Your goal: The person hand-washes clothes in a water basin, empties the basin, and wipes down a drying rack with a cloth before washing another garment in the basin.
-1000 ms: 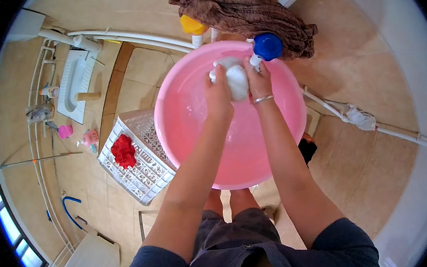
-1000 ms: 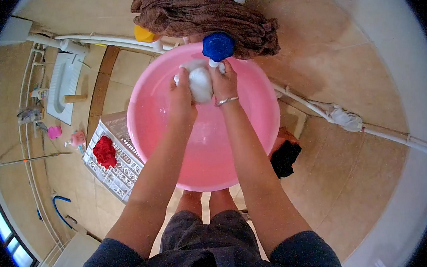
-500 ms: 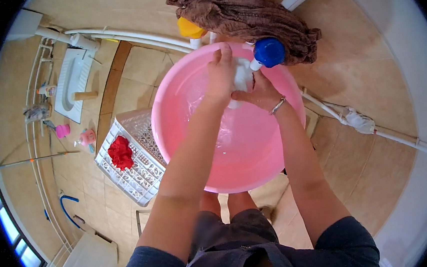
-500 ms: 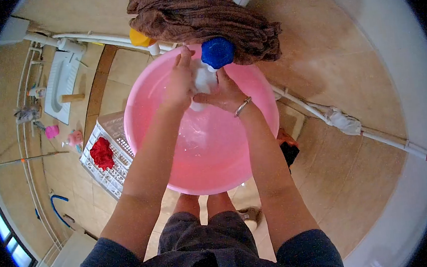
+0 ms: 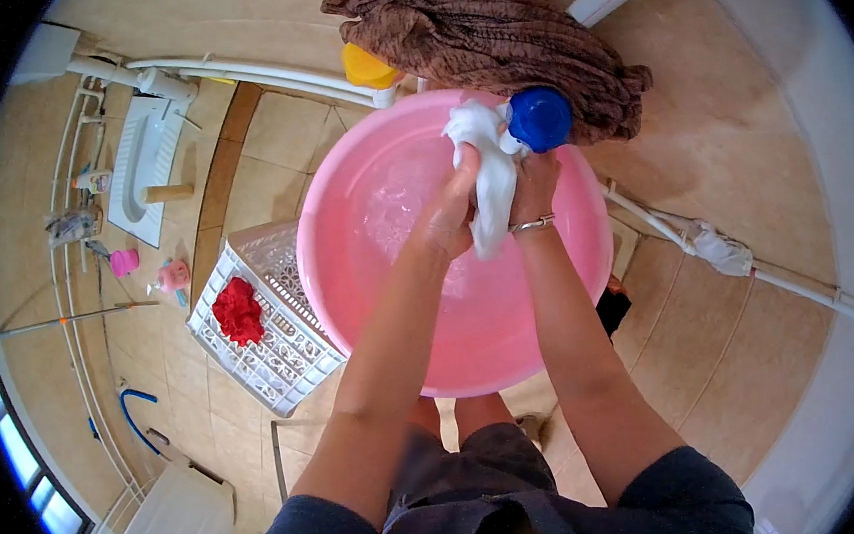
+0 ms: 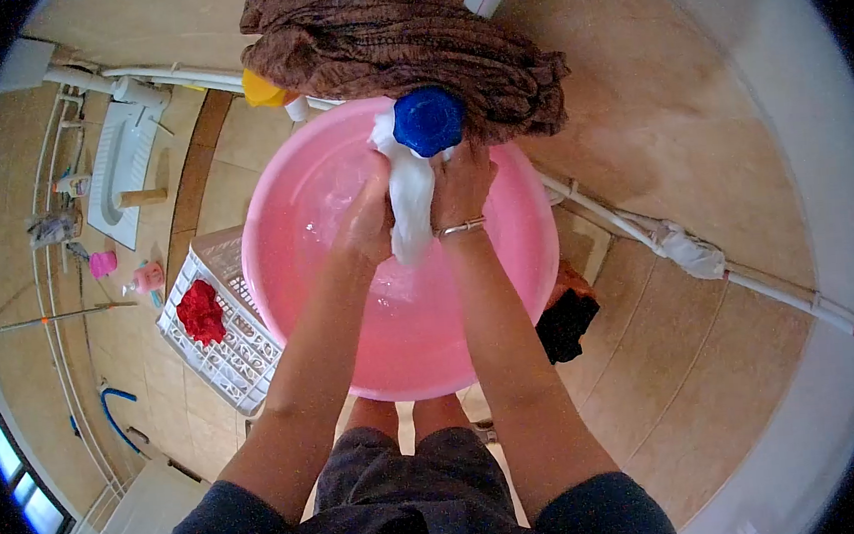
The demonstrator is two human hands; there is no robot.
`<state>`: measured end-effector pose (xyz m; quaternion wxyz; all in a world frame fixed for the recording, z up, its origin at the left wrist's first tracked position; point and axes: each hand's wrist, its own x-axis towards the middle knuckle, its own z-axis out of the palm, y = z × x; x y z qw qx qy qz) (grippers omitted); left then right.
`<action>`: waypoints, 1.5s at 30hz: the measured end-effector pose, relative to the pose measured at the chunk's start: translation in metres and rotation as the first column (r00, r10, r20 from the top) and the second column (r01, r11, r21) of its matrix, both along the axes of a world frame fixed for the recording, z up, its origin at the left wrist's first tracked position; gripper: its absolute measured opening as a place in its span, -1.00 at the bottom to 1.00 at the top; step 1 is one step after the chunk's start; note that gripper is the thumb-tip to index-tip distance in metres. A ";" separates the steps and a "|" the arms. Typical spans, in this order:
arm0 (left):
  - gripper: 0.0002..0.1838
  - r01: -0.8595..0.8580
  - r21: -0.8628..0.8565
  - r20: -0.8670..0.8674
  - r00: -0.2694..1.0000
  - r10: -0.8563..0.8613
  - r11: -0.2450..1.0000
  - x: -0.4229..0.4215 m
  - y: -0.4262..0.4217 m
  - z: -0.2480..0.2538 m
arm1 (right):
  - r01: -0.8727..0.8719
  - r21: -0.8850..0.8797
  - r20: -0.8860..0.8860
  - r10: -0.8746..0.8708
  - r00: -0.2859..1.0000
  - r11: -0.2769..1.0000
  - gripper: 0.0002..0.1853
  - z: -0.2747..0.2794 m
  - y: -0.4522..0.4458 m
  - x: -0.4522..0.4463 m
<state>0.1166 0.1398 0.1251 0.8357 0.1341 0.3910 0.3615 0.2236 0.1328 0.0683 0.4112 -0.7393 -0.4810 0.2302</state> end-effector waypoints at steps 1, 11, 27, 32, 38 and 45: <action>-0.36 0.080 0.088 -0.059 0.995 -0.075 0.993 -0.002 -0.001 -0.001 | -0.033 -0.070 0.320 0.054 0.946 0.997 -0.63 0.012 -0.002 -0.001; -0.55 0.406 -0.296 0.242 0.907 -0.343 0.865 -0.006 -0.005 0.010 | -0.236 0.247 -0.928 0.159 -0.337 0.940 -0.49 0.010 0.015 0.006; -0.45 0.503 0.306 -0.543 0.789 -0.286 0.808 -0.011 0.021 -0.022 | -0.503 -0.093 -0.518 0.389 0.762 0.860 -0.84 0.001 0.051 0.011; -0.38 0.473 0.350 -0.402 0.855 -0.326 0.809 -0.023 0.029 -0.028 | -0.260 0.006 -0.598 0.212 0.773 0.966 -0.82 -0.056 0.045 0.055; -0.47 0.548 0.514 -0.500 0.817 -0.288 0.660 -0.037 0.027 -0.036 | -0.421 -0.331 -0.583 0.168 0.795 0.845 -0.68 0.064 -0.003 0.045; -0.18 0.791 -0.001 -0.515 0.524 -0.678 0.612 -0.051 0.039 -0.044 | -0.272 -0.125 -0.420 0.197 0.886 0.954 -0.69 0.092 -0.029 0.048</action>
